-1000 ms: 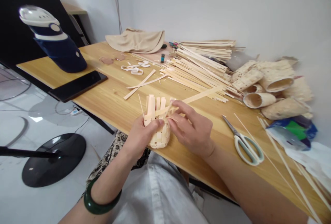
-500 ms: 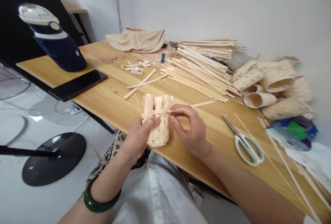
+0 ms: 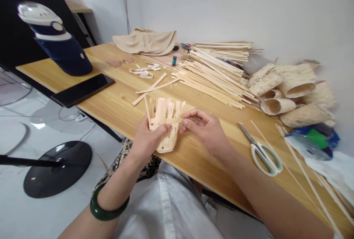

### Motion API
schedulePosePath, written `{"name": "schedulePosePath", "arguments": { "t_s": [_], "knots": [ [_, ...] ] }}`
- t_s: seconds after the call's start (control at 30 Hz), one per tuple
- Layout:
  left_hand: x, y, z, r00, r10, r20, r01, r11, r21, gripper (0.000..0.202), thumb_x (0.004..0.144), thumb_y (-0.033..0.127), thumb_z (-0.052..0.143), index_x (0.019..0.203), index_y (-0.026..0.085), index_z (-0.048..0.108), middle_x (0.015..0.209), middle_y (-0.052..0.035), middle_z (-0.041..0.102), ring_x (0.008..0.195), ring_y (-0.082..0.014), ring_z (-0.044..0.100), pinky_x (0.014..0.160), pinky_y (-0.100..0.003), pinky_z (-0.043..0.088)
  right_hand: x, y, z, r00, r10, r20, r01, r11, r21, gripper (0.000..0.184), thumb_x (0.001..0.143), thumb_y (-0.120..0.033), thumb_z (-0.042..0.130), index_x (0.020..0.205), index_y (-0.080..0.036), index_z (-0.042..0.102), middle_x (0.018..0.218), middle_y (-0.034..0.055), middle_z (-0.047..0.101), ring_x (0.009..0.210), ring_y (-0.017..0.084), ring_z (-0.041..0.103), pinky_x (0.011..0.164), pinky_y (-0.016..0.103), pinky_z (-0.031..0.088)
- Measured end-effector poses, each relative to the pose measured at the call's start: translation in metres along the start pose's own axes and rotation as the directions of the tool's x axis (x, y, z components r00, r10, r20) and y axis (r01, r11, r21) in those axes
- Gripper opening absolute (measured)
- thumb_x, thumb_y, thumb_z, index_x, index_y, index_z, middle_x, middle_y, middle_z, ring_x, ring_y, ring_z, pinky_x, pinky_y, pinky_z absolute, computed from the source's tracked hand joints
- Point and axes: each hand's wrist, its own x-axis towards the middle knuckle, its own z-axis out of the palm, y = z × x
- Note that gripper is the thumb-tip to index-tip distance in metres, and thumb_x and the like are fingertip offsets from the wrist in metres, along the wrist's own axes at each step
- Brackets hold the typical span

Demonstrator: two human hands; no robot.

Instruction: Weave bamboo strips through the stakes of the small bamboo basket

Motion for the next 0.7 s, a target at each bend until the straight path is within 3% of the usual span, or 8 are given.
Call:
{"name": "schedulePosePath", "arguments": {
  "t_s": [0.13,0.27,0.37,0.47,0.57,0.7],
  "knots": [
    [0.011,0.000,-0.001,0.997,0.073,0.002,-0.073,0.997,-0.003,0.063,0.060,0.030,0.088,0.117,0.018,0.065,0.117,-0.0073,0.075,0.100,-0.0246,0.072,0.083,-0.031,0.058,0.006,0.005,-0.006,0.999,0.033,0.015,-0.033,0.999,0.023,0.029,0.069,-0.039,0.087,0.079,-0.019,0.069,0.073,0.0000,0.074,0.068,0.016,0.074,0.072,0.031,0.062],
    [0.027,0.003,0.011,0.982,0.163,0.101,-0.164,0.986,0.006,0.064,0.065,0.033,0.085,0.123,0.019,0.062,0.124,-0.0091,0.073,0.113,-0.0288,0.070,0.092,-0.035,0.058,0.009,0.014,-0.004,0.998,0.000,-0.059,0.004,0.997,0.081,0.033,0.074,-0.046,0.085,0.087,-0.022,0.067,0.083,0.0005,0.076,0.080,0.017,0.075,0.084,0.035,0.064],
    [0.035,0.000,0.019,0.937,0.327,0.121,-0.342,0.930,0.134,0.071,0.072,0.033,0.081,0.137,0.019,0.055,0.132,-0.0124,0.069,0.122,-0.0300,0.067,0.104,-0.041,0.053,0.014,0.020,-0.005,0.994,-0.001,-0.108,0.015,0.992,0.127,0.040,0.070,-0.050,0.087,0.085,-0.022,0.063,0.101,0.0030,0.076,0.087,0.017,0.075,0.083,0.035,0.066],
    [0.034,-0.010,0.019,0.865,0.491,0.101,-0.495,0.801,0.337,0.079,0.079,0.035,0.080,0.148,0.018,0.046,0.148,-0.0175,0.057,0.140,-0.0324,0.054,0.119,-0.048,0.039,0.018,0.025,-0.007,0.989,0.017,-0.144,0.005,0.988,0.155,0.043,0.065,-0.051,0.089,0.080,-0.021,0.062,0.102,0.0046,0.075,0.086,0.017,0.074,0.082,0.034,0.066],
    [0.027,-0.020,0.014,0.854,0.500,0.144,-0.513,0.763,0.392,0.086,0.087,0.037,0.076,0.159,0.020,0.032,0.161,-0.0202,0.045,0.146,-0.0324,0.049,0.124,-0.050,0.032,0.020,0.029,-0.007,0.989,0.009,-0.148,0.015,0.988,0.156,0.042,0.065,-0.050,0.089,0.080,-0.021,0.062,0.096,0.0038,0.076,0.085,0.017,0.073,0.084,0.035,0.066],
    [0.023,-0.019,0.012,0.887,0.440,0.136,-0.457,0.800,0.388,0.085,0.093,0.042,0.069,0.164,0.023,0.026,0.166,-0.0181,0.041,0.151,-0.0322,0.044,0.125,-0.049,0.032,0.019,0.030,-0.004,0.987,-0.039,-0.156,0.056,0.993,0.106,0.040,0.069,-0.055,0.085,0.081,-0.022,0.065,0.085,0.0018,0.075,0.083,0.019,0.074,0.083,0.036,0.067]
  ]
}}
